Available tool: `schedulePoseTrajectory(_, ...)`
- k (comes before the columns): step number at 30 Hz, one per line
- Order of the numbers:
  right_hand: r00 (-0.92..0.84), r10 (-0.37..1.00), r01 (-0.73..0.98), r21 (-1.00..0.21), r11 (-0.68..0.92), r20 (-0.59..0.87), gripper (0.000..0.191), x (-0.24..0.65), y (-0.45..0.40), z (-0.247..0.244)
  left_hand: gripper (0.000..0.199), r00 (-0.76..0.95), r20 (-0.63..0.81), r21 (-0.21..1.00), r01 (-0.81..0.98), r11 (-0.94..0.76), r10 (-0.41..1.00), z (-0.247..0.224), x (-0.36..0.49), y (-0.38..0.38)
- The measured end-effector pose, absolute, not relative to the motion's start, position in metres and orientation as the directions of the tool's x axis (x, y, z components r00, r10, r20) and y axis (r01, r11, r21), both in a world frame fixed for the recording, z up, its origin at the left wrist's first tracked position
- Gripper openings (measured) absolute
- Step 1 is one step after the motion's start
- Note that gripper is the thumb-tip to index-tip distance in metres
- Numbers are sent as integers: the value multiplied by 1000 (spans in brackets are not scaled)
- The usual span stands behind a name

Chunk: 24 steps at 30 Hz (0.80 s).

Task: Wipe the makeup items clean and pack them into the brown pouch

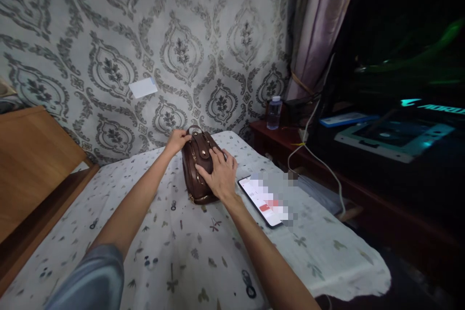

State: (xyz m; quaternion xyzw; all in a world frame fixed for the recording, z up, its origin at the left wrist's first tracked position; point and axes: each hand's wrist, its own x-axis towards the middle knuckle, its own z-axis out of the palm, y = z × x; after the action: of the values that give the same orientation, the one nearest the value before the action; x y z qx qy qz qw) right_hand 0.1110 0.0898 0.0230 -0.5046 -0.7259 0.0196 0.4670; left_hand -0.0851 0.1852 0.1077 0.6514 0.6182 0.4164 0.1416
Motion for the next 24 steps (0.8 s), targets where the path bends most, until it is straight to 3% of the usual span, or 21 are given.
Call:
schedulePoseTrajectory(18,-79,773,689,-526,499,630,62,110,88,26,25,-55,362,775,573,-268,930,101,-73,157)
schedulePoseTrajectory(24,-220,797,697,-481,532,563,73,124,90,27,25,-88,419,782,540,-310,904,82,-66,129)
